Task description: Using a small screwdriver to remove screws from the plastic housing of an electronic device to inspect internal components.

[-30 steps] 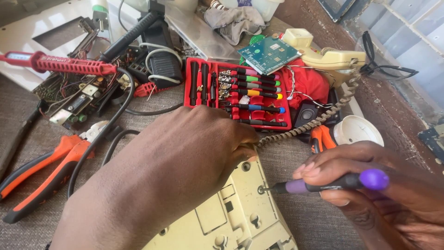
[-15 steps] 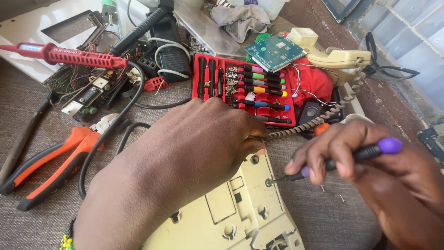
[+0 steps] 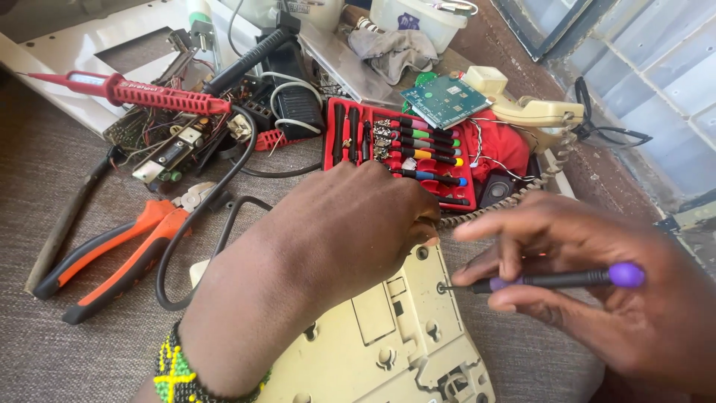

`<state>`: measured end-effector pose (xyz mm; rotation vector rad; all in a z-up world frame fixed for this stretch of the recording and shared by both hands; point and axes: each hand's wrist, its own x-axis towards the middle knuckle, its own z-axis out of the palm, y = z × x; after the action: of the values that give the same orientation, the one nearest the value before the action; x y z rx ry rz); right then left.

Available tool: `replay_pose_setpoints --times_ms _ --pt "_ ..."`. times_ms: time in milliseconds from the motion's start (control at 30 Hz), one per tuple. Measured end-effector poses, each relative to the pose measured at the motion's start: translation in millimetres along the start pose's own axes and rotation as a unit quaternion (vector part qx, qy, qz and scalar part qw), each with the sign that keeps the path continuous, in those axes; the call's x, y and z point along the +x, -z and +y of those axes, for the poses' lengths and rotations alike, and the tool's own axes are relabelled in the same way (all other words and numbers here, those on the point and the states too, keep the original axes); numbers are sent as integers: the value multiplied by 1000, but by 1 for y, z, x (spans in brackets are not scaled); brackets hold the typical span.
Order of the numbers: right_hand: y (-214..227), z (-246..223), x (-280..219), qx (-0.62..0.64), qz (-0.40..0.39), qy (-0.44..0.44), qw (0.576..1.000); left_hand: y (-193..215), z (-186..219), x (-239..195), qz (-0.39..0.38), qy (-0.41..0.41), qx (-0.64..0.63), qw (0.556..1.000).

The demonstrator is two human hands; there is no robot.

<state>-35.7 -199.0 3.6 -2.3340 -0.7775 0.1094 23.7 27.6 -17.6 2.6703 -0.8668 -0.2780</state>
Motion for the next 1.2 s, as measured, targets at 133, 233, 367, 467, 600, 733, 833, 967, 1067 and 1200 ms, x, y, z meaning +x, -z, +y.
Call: replay_pose_setpoints --times_ms 133,233,367,467,600,733,833,967,1067,1200 --pt "7 0 2 31 95 -15 995 -5 -3 2 29 -14 -3 999" --pt "19 7 4 33 -25 9 999 1 -1 -3 -3 15 -15 1000" --pt "25 -3 13 17 -56 -6 998 -3 -2 1 10 0 -10 1000" --pt "26 -10 23 -132 -12 46 990 -2 -1 0 15 0 -10 1000" --pt "26 -8 25 -270 19 94 958 -7 -4 3 23 -2 -2 1000" --pt "35 18 11 -404 -40 74 911 -6 -3 2 20 0 -4 1000" --pt "35 15 10 -452 -113 35 884 -6 -4 2 14 2 -14 1000" --pt "33 2 18 -476 -99 153 860 -8 -4 4 22 2 -14 1000" --pt "33 -3 21 -429 -143 239 859 -7 -3 4 17 7 -14 1000" --pt "32 4 12 -408 -179 203 872 -7 -4 3 19 2 -11 1000"
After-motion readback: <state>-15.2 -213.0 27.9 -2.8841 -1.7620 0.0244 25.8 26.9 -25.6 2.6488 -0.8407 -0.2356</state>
